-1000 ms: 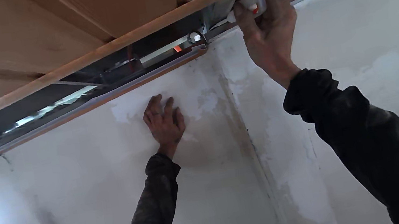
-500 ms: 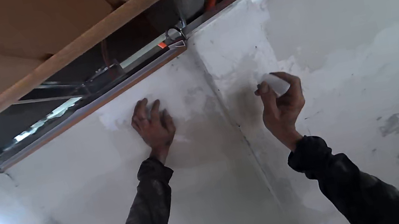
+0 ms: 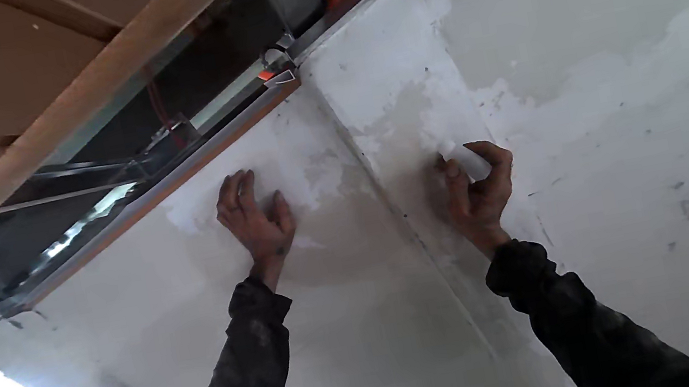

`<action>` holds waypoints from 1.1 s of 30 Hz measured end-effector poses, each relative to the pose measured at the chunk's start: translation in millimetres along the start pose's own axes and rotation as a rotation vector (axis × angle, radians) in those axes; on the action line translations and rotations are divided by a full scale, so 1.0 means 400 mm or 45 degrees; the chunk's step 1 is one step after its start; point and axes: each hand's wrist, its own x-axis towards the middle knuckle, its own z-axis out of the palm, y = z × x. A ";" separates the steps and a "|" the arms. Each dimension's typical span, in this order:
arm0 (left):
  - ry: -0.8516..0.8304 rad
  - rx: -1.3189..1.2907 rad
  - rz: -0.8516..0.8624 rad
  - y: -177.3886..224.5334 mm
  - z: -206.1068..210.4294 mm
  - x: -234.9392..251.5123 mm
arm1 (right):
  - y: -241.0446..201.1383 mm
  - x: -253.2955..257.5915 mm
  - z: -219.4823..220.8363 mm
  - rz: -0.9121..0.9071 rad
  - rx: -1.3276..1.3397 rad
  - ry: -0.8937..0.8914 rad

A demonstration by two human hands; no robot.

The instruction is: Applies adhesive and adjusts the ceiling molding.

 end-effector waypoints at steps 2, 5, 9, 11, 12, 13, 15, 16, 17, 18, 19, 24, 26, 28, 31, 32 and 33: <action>-0.024 -0.028 0.047 0.023 -0.009 0.020 | 0.000 0.000 0.001 -0.007 -0.013 0.010; -0.054 -0.050 0.096 0.052 -0.011 0.041 | 0.001 0.000 -0.001 -0.033 -0.052 -0.003; -0.086 -0.053 0.122 0.066 0.000 0.054 | 0.006 -0.002 0.001 -0.066 -0.048 -0.012; -0.103 -0.048 0.126 0.068 0.005 0.055 | 0.006 -0.003 0.002 -0.077 -0.060 -0.011; -0.107 -0.042 0.127 0.066 0.011 0.053 | 0.004 -0.003 0.001 -0.076 -0.069 -0.012; -0.116 -0.039 0.130 0.062 0.020 0.048 | 0.004 -0.003 0.001 -0.077 -0.072 -0.012; -0.131 -0.010 0.161 0.055 0.041 0.031 | 0.006 -0.004 0.001 -0.081 -0.048 -0.007; -0.140 0.012 0.182 0.054 0.050 0.023 | 0.008 -0.004 0.001 -0.084 -0.040 -0.008; -0.150 0.038 0.198 0.056 0.055 0.018 | 0.009 -0.005 0.000 -0.087 -0.038 -0.007; -0.152 0.065 0.206 0.058 0.058 0.015 | 0.011 -0.005 0.000 -0.093 -0.040 -0.006; -0.153 0.081 0.207 0.060 0.060 0.013 | 0.013 -0.006 0.000 -0.101 -0.040 -0.003; -0.224 0.106 0.204 0.063 0.053 0.000 | 0.008 -0.005 -0.004 -0.103 -0.078 -0.022; -0.249 0.119 0.191 0.067 0.049 -0.008 | 0.006 -0.003 -0.004 -0.110 -0.081 -0.029; -0.234 0.117 0.192 0.070 0.049 -0.024 | 0.008 -0.002 -0.003 -0.126 -0.091 -0.027; -0.197 0.128 0.213 0.072 0.050 -0.071 | 0.008 -0.004 -0.003 -0.113 -0.125 -0.030; -0.182 0.136 0.222 0.073 0.049 -0.090 | 0.008 -0.005 -0.003 -0.108 -0.134 -0.037; -0.176 0.143 0.223 0.075 0.047 -0.111 | 0.008 -0.005 -0.002 -0.102 -0.142 -0.039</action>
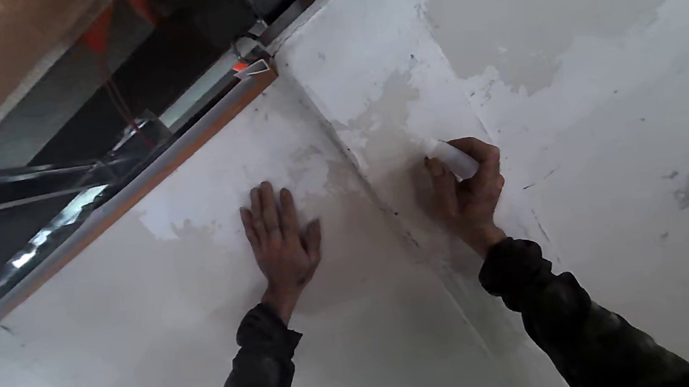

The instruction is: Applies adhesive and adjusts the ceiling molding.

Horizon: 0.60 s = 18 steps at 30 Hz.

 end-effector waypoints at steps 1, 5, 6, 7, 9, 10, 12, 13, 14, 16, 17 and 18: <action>0.001 -0.001 -0.001 0.005 0.001 -0.020 | -0.001 0.000 0.000 0.013 -0.001 -0.002; 0.008 -0.024 -0.013 0.023 0.006 -0.080 | -0.001 0.000 0.003 0.048 0.031 0.000; 0.014 -0.028 -0.018 0.026 0.009 -0.088 | -0.003 0.002 0.004 0.053 0.014 0.006; 0.024 -0.035 -0.019 0.026 0.011 -0.093 | -0.007 0.004 0.003 0.061 -0.005 0.008; 0.060 -0.077 -0.015 0.022 0.013 -0.099 | -0.024 0.006 -0.001 0.098 0.019 0.002; 0.076 -0.098 -0.003 0.019 0.014 -0.101 | -0.038 0.003 -0.007 0.140 0.061 0.000; 0.110 -0.140 0.032 0.014 0.013 -0.105 | -0.078 -0.021 -0.026 0.298 0.168 0.065; 0.128 -0.161 0.046 0.012 0.014 -0.107 | -0.105 -0.047 -0.040 0.392 0.210 0.126; 0.134 -0.187 0.055 0.011 0.014 -0.110 | -0.136 -0.081 -0.057 0.484 0.238 0.188; 0.126 -0.221 0.066 0.009 0.012 -0.113 | -0.214 -0.176 -0.097 0.639 0.211 0.280; 0.130 -0.236 0.071 0.008 0.013 -0.115 | -0.257 -0.236 -0.119 0.702 0.179 0.302; 0.143 -0.248 0.080 0.006 0.015 -0.117 | -0.300 -0.301 -0.138 0.761 0.138 0.321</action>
